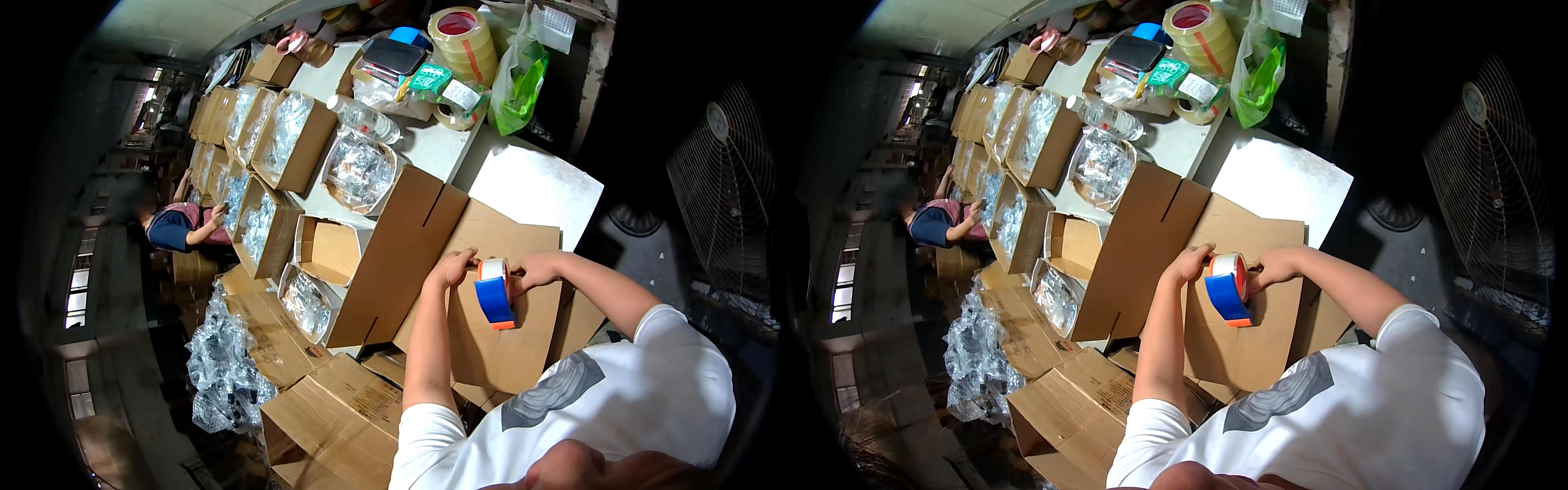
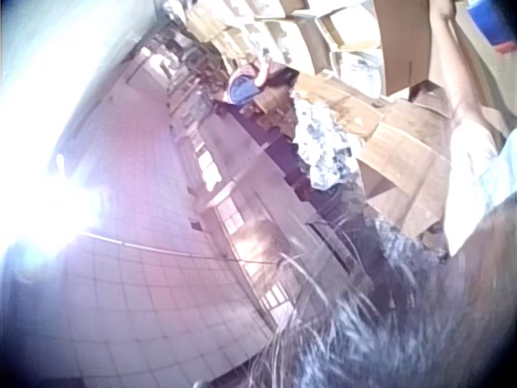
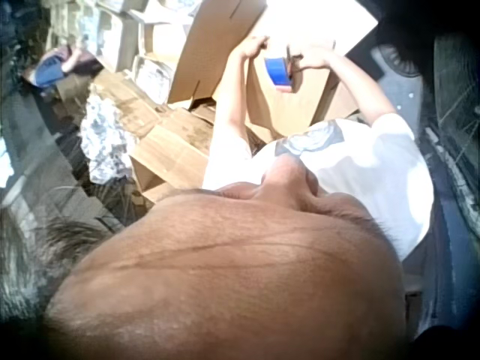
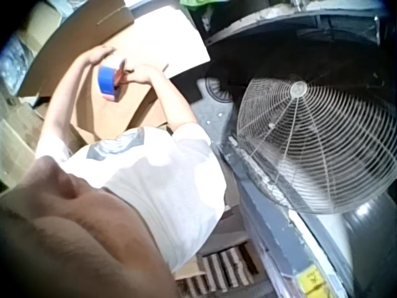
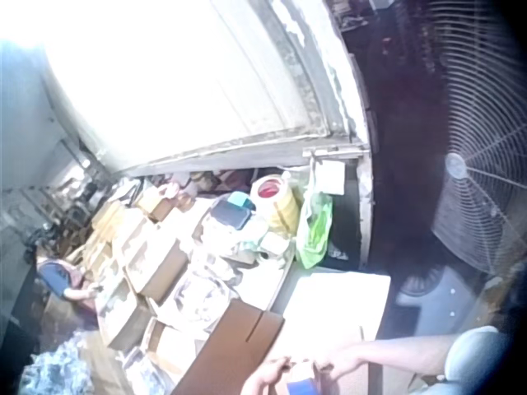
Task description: The person picks up bubble-wrapped components from a large box, places them into smaller boxes, and seals the smaller boxes using a tape dispenser.
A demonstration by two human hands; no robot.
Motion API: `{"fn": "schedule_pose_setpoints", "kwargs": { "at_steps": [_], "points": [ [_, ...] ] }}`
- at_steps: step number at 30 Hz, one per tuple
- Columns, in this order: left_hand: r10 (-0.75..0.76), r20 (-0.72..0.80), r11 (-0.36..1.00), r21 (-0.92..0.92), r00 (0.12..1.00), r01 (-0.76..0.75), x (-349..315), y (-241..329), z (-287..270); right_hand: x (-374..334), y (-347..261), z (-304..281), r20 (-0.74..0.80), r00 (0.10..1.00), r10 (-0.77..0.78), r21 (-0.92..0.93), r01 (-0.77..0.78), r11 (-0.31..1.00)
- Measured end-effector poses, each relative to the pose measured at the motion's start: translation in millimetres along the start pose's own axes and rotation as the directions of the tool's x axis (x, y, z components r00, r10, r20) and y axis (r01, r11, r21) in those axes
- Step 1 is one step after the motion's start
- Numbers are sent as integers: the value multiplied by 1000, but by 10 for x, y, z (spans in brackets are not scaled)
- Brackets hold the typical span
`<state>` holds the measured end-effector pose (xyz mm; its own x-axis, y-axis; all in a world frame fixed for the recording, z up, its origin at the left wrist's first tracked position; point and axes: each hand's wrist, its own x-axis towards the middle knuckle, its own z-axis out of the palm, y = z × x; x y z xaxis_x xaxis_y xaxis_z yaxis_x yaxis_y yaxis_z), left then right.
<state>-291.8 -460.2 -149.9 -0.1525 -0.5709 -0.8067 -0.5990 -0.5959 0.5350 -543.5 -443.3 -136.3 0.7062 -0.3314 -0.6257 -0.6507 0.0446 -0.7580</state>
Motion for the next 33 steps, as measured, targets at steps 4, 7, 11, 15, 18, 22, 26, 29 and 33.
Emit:
{"fn": "schedule_pose_setpoints", "kwargs": {
  "at_steps": [4,7,11,15,18,22,26,29,33],
  "points": [
    [102,-89,993,76,991,-95,56,-44,68,22,206,-29,-15,1000,25,18,-25,1000],
    [59,-104,993,106,993,-48,48,0,107,-39,392,18,-590,807,-32,-311,-190,931],
    [141,-276,987,120,951,-111,182,-219,122,-90,464,-70,-654,756,-14,-199,-155,968],
    [595,-542,802,353,593,-482,16,-215,211,-501,122,103,-380,919,109,99,-77,992],
    [570,-411,815,396,712,-423,-305,100,320,-597,339,457,-584,732,-351,-289,217,932],
    [824,-225,498,725,521,-476,-441,-137,653,-627,432,677,-474,849,-231,38,282,959],
    [798,-206,522,705,566,-480,-681,-173,1010,-669,-25,308,-538,837,-100,366,339,866],
    [796,-160,501,715,584,-487,-666,-263,970,-525,-533,282,-291,560,-775,-247,739,627],
    [722,-113,581,636,683,-509,-794,-92,913,-406,-583,256,31,786,-617,-315,594,740]
  ]
}}
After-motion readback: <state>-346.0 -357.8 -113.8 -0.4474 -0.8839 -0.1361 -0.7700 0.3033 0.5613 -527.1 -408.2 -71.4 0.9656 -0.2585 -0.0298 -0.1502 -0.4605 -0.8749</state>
